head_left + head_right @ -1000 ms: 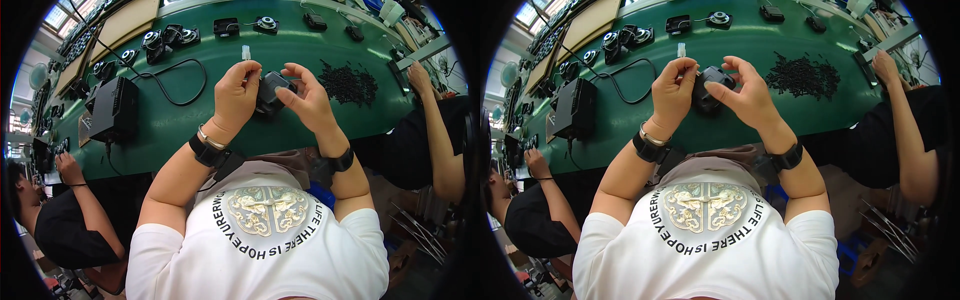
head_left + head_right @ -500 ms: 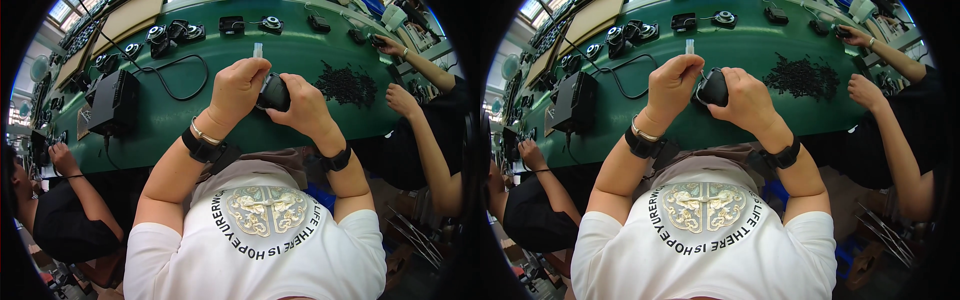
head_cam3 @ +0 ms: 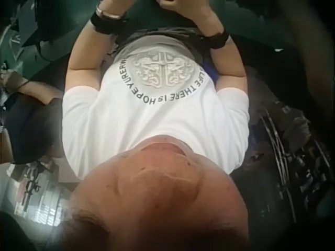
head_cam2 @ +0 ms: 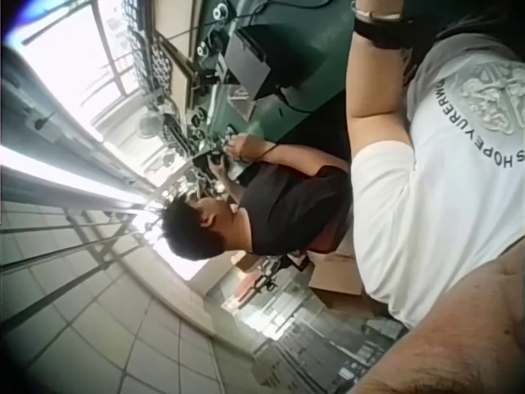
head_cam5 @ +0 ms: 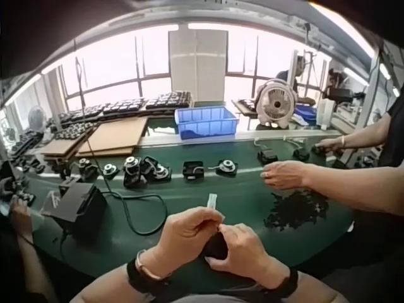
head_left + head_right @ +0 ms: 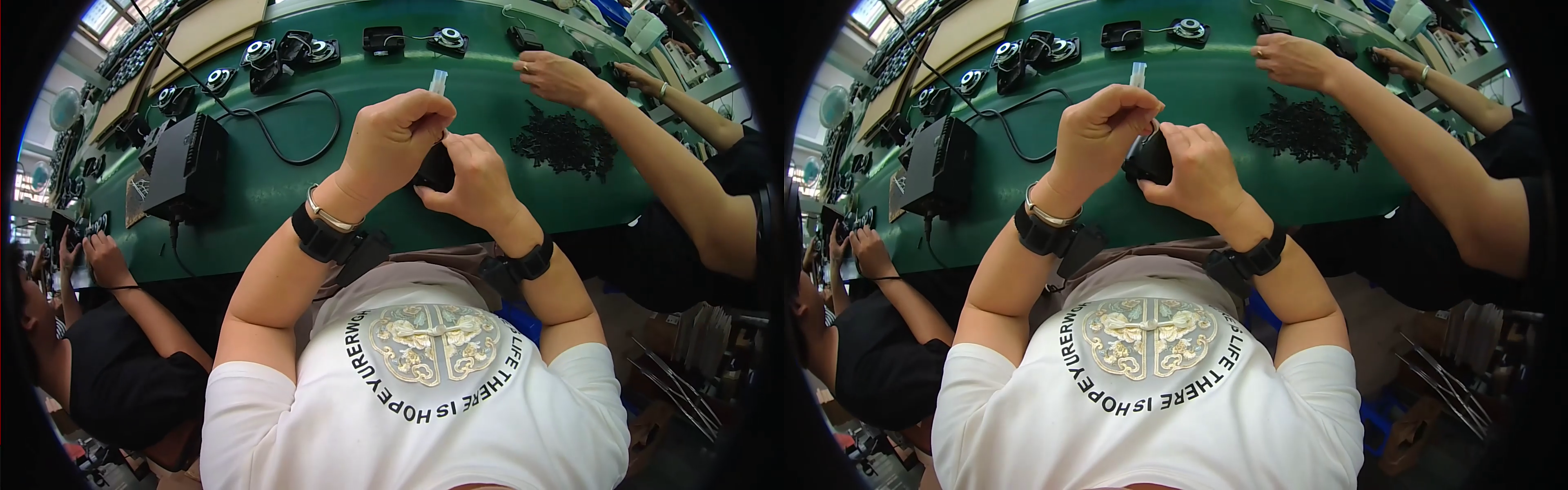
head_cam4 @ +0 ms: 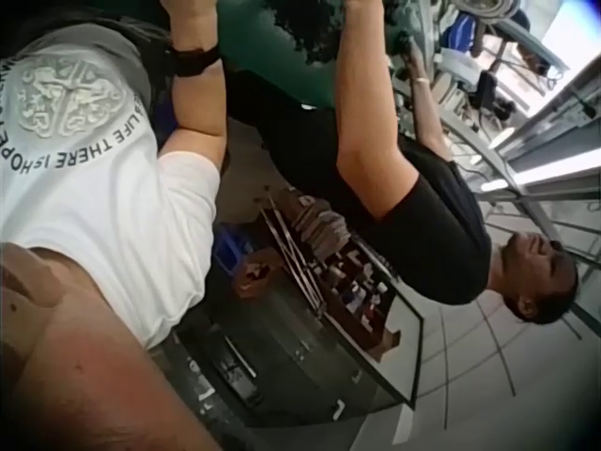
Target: The person pours screws from a blue tray onto the table, places a speaker into a housing, and threads the wire through a hole. They then fit the housing cover on and insert screws into the holes by hand.
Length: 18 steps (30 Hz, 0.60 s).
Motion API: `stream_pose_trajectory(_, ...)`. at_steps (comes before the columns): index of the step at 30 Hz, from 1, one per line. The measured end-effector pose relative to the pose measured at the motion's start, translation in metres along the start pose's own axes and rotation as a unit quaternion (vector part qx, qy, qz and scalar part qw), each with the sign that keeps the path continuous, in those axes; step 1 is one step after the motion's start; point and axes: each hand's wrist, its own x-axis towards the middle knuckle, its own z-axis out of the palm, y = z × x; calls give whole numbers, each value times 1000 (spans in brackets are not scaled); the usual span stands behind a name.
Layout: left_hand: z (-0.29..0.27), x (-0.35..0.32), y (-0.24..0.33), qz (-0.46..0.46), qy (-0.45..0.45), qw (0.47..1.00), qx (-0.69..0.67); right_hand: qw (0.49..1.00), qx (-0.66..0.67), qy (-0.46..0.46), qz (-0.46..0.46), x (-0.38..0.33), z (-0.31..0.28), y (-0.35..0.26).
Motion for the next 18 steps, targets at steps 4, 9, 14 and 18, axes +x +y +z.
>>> stream_pose_trajectory(4, -13, 12, -3, -78, 32, 992, -99, 1000, 7, -3, 10, -2, 4, 1)
stream_pose_trajectory(9, -28, -2, -10, -100, -22, 979, -178, 999, 23, -47, 10, 0, 0, 3)
stream_pose_trajectory(14, -41, -30, -21, -173, 18, 958, -229, 995, 22, -102, 2, 6, -11, 11)
stream_pose_trajectory(18, -37, -35, -27, -236, -120, 958, 106, 990, 48, -135, -9, 12, -15, 18)
